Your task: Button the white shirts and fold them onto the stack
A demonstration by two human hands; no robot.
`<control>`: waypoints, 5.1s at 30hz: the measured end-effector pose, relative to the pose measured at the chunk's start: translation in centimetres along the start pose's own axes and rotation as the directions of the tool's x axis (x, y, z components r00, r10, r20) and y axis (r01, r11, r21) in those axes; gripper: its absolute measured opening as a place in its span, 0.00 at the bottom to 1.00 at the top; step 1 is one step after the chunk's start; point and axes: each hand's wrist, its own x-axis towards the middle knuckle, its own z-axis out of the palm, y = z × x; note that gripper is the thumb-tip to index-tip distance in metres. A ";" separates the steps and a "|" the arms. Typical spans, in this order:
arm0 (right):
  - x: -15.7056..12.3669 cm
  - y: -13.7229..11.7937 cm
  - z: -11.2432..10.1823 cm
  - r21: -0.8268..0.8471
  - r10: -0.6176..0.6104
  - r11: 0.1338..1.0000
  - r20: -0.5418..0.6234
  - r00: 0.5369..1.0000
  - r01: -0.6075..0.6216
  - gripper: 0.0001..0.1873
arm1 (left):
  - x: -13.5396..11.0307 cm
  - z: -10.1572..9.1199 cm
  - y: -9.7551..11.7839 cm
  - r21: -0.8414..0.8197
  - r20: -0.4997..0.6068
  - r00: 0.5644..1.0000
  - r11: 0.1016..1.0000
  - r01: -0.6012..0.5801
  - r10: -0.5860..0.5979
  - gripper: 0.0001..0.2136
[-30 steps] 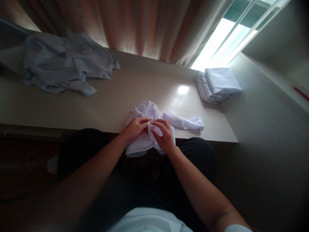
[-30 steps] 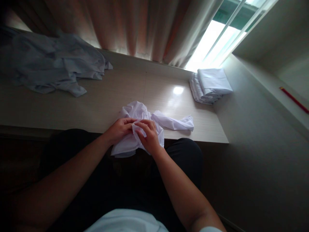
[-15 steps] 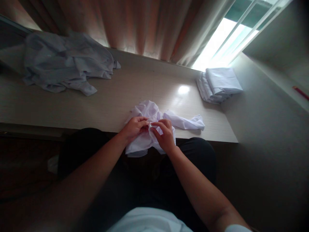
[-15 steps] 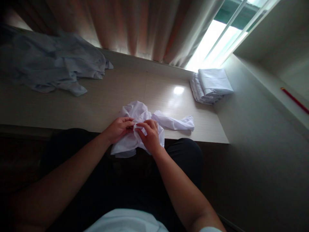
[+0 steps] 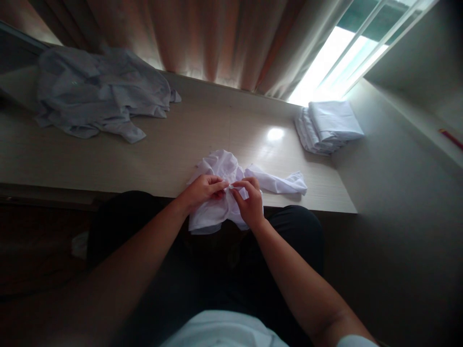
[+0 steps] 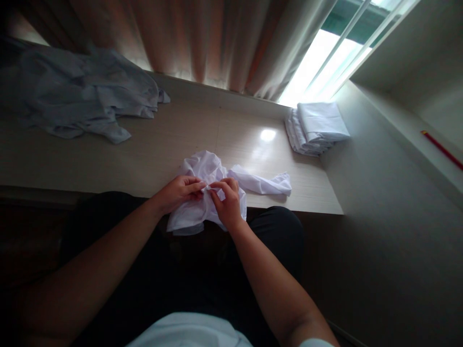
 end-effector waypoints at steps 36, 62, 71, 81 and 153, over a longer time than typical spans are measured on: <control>0.2 0.2 -0.1 0.235 0.206 0.943 0.147 0.967 -0.237 0.08 | 0.1 0.7 -1.2 0.317 -0.119 0.974 0.937 -0.147 0.193 0.15; 0.4 1.3 0.3 0.131 0.217 0.963 0.131 0.967 -0.234 0.12 | 0.3 0.4 -0.4 0.373 -0.149 0.956 0.910 -0.180 0.251 0.10; 0.4 1.3 0.1 0.115 0.249 0.958 0.128 0.960 -0.264 0.12 | 0.3 0.6 -0.7 0.373 -0.150 0.955 0.909 -0.185 0.256 0.12; 0.3 0.7 -0.1 0.135 0.245 0.955 0.131 0.961 -0.262 0.11 | 0.4 0.6 -0.8 0.421 -0.100 0.959 0.884 -0.201 0.266 0.12; 0.5 2.1 0.0 0.289 0.402 0.813 0.347 0.847 -0.505 0.17 | 0.3 0.5 -0.6 0.351 -0.014 0.983 0.921 -0.168 0.184 0.11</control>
